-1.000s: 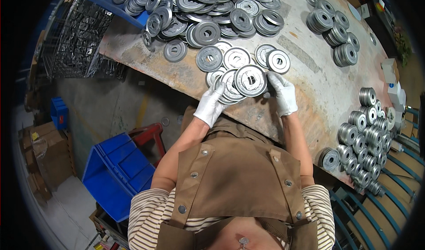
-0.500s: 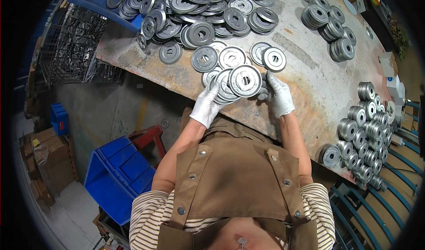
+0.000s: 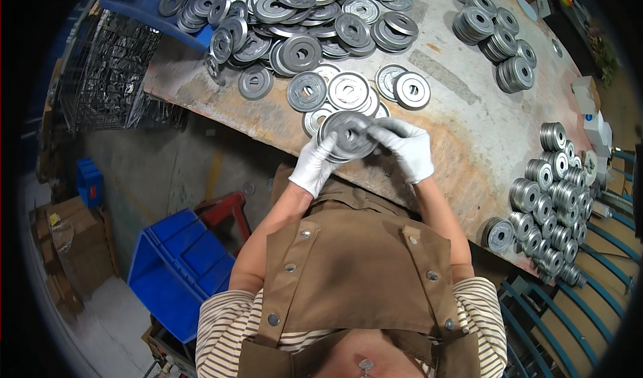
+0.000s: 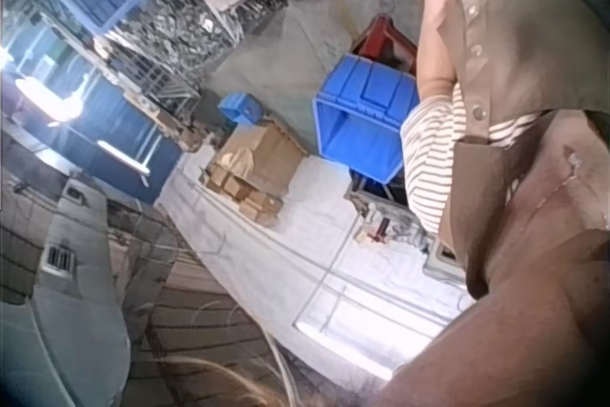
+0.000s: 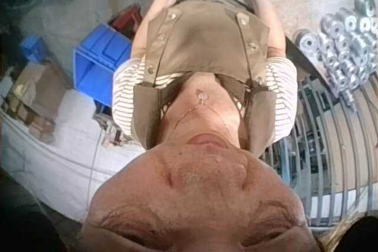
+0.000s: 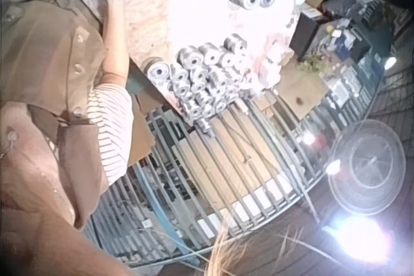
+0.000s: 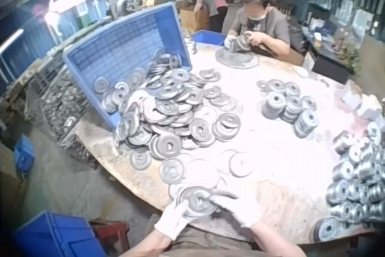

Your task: The person sorts and stacks circular metal rings by hand, taking them from a large pile and organizing them into neat stacks.

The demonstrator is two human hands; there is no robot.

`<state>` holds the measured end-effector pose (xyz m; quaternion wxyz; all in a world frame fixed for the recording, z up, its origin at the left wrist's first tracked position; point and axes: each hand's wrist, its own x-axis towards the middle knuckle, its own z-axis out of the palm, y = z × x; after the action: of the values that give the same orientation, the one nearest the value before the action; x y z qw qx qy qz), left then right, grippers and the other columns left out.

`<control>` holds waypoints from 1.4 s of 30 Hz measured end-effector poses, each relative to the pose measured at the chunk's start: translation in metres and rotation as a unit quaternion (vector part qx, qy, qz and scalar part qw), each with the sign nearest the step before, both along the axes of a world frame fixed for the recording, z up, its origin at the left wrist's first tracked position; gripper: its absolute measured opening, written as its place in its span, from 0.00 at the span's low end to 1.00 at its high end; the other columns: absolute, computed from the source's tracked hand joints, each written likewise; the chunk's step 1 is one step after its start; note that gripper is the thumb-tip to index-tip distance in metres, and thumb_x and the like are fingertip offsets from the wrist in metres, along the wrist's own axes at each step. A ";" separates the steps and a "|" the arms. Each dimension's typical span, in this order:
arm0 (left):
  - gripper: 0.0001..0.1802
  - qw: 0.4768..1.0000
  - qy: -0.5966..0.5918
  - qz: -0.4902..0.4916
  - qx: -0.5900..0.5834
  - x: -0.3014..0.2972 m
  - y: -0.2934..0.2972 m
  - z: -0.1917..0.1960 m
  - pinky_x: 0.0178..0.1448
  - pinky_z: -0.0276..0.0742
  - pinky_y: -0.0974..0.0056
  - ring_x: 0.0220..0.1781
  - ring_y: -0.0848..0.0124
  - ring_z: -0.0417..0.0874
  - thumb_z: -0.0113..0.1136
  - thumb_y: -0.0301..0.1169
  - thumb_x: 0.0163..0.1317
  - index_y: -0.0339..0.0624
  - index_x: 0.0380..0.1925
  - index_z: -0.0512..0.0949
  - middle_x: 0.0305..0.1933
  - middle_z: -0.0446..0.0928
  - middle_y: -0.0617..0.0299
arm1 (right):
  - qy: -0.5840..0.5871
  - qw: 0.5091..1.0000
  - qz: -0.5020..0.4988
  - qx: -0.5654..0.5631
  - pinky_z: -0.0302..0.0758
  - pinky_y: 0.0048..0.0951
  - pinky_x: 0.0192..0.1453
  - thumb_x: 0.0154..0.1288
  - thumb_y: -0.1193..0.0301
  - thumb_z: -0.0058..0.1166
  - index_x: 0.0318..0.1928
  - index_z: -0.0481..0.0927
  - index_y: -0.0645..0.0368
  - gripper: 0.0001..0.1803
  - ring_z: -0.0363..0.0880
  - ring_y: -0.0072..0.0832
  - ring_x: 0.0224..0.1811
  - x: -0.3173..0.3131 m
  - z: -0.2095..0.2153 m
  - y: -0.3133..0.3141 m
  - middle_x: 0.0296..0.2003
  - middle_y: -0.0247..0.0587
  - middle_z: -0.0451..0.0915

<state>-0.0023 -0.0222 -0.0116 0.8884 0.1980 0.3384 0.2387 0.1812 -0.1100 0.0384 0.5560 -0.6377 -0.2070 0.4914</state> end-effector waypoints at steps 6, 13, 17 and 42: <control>0.18 0.998 0.067 0.003 -0.016 -0.001 -0.001 0.005 0.54 0.83 0.57 0.49 0.66 0.84 0.60 0.23 0.64 0.37 0.55 0.74 0.50 0.81 0.58 | -0.726 0.688 -0.006 0.007 0.77 0.38 0.47 0.56 0.59 0.66 0.53 0.77 0.57 0.27 0.80 0.44 0.45 0.051 -0.011 0.023 0.46 0.47 0.81; 0.20 0.996 0.082 0.013 -0.016 0.001 0.000 0.006 0.57 0.82 0.55 0.51 0.63 0.84 0.59 0.23 0.64 0.33 0.56 0.72 0.51 0.80 0.53 | -0.624 0.780 -0.048 -0.018 0.78 0.35 0.45 0.65 0.62 0.59 0.51 0.80 0.58 0.18 0.82 0.40 0.39 0.080 -0.024 0.016 0.43 0.48 0.83; 0.20 0.996 0.085 0.002 -0.009 0.003 0.000 0.009 0.57 0.82 0.55 0.51 0.62 0.84 0.60 0.23 0.64 0.34 0.56 0.72 0.52 0.80 0.53 | -0.270 0.943 -0.194 0.004 0.78 0.25 0.29 0.66 0.66 0.60 0.47 0.84 0.63 0.15 0.79 0.26 0.24 0.087 -0.018 0.010 0.31 0.45 0.85; 0.17 0.996 0.085 0.015 0.008 0.000 0.002 0.010 0.53 0.83 0.59 0.50 0.67 0.84 0.60 0.28 0.67 0.39 0.55 0.75 0.51 0.81 0.60 | 0.198 0.979 -0.055 -0.018 0.75 0.24 0.24 0.73 0.50 0.49 0.51 0.78 0.67 0.28 0.82 0.29 0.23 0.018 -0.020 -0.005 0.30 0.44 0.84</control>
<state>-0.0027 -0.0206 -0.0017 0.8510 0.2198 0.4137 0.2374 0.1993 -0.1152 0.0189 0.6001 -0.5482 -0.0487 0.5805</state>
